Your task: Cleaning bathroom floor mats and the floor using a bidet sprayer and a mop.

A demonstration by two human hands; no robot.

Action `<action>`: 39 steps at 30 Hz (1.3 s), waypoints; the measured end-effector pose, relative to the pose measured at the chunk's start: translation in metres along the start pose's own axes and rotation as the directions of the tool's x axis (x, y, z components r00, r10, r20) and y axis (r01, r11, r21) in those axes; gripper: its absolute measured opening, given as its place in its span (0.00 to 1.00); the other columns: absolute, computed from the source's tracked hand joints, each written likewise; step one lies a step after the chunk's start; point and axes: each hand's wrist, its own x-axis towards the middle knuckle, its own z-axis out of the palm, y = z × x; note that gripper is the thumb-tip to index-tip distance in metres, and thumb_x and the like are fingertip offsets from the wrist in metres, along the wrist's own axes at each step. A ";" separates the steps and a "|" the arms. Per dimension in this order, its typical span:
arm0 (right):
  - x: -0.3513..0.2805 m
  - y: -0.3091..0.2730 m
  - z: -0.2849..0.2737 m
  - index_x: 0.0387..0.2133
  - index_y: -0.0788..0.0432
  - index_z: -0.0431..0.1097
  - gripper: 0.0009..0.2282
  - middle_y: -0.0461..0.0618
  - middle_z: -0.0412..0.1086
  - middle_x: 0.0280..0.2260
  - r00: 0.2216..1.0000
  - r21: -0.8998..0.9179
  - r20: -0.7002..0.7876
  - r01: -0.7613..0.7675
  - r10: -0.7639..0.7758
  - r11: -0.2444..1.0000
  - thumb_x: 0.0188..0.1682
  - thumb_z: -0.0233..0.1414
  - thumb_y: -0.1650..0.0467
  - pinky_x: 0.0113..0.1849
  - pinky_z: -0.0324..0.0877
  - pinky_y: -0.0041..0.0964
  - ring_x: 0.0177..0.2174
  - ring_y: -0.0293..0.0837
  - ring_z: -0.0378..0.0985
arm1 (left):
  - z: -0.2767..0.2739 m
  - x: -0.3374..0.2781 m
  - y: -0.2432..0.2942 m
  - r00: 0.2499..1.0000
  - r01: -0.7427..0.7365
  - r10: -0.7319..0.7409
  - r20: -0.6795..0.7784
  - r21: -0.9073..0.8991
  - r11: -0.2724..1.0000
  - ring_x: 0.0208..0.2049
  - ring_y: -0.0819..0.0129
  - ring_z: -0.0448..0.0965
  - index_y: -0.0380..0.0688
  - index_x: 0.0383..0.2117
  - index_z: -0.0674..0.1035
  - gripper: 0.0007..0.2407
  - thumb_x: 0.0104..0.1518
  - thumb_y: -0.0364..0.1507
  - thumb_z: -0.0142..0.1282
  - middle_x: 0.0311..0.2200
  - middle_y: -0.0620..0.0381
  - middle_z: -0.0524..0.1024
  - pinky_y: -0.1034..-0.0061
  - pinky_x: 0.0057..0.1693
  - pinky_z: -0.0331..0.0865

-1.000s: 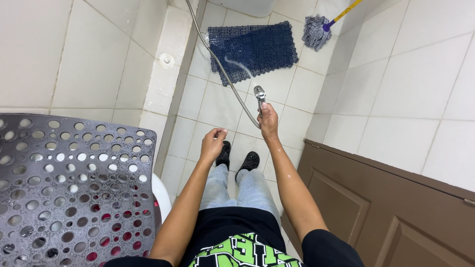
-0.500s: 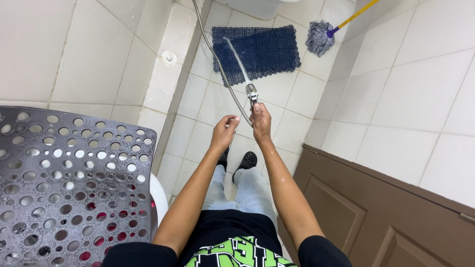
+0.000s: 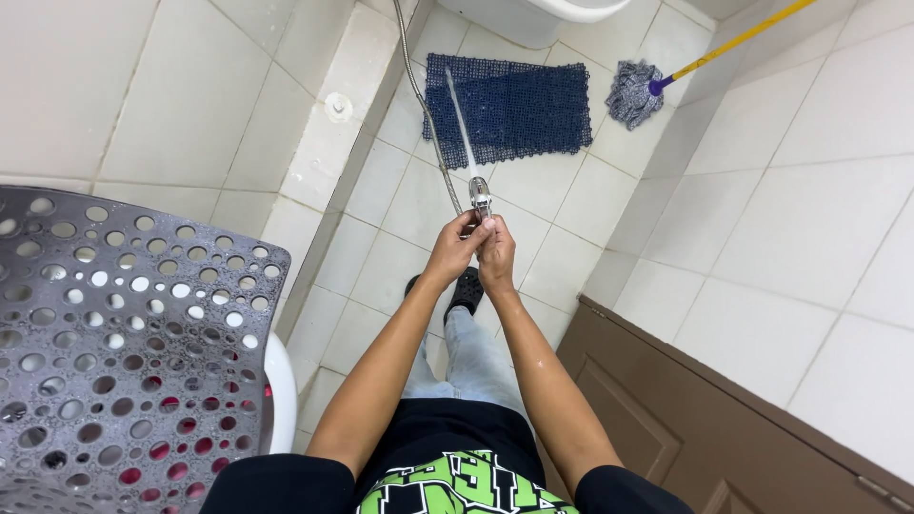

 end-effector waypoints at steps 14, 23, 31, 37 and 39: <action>-0.011 -0.017 -0.037 0.38 0.61 0.66 0.27 0.38 0.59 0.22 0.998 -0.085 -0.040 0.038 -0.042 0.996 0.57 0.42 0.47 0.24 0.54 0.27 0.22 0.28 0.56 | 0.045 -0.009 -0.002 1.000 0.014 -0.014 0.002 -0.032 0.999 0.38 0.74 0.77 0.39 0.48 0.79 0.20 0.61 0.44 0.57 0.36 0.59 0.79 0.76 0.47 0.72; -0.019 -0.026 -0.069 0.38 0.61 0.66 0.28 0.38 0.59 0.23 0.994 -0.104 -0.108 0.016 -0.027 0.994 0.56 0.42 0.46 0.24 0.56 0.27 0.22 0.29 0.57 | 0.077 -0.006 -0.006 0.996 0.040 -0.039 0.075 -0.001 0.999 0.39 0.75 0.77 0.40 0.48 0.79 0.20 0.61 0.44 0.57 0.36 0.60 0.79 0.76 0.48 0.72; -0.023 -0.032 -0.083 0.38 0.61 0.66 0.28 0.38 0.59 0.22 0.990 -0.097 -0.142 0.000 -0.013 0.995 0.56 0.41 0.46 0.24 0.56 0.28 0.22 0.29 0.57 | 0.093 -0.007 -0.004 0.993 0.019 -0.020 0.114 0.011 1.000 0.38 0.75 0.77 0.40 0.48 0.79 0.19 0.61 0.43 0.57 0.35 0.60 0.79 0.77 0.46 0.72; -0.028 -0.036 -0.096 0.40 0.62 0.67 0.28 0.38 0.61 0.22 0.981 -0.122 -0.185 0.033 -0.056 0.992 0.56 0.40 0.46 0.24 0.57 0.28 0.22 0.29 0.59 | 0.108 -0.006 -0.002 0.986 0.030 -0.033 0.166 0.019 0.999 0.31 0.78 0.71 0.40 0.46 0.80 0.17 0.63 0.42 0.57 0.29 0.64 0.75 0.80 0.39 0.68; -0.031 -0.036 -0.102 0.41 0.62 0.67 0.28 0.38 0.59 0.22 0.977 -0.098 -0.208 0.015 -0.036 0.995 0.56 0.40 0.47 0.24 0.55 0.27 0.22 0.30 0.58 | 0.115 -0.007 -0.001 0.980 0.030 -0.035 0.194 0.028 0.999 0.29 0.79 0.70 0.40 0.43 0.79 0.16 0.63 0.42 0.57 0.28 0.65 0.74 0.81 0.38 0.67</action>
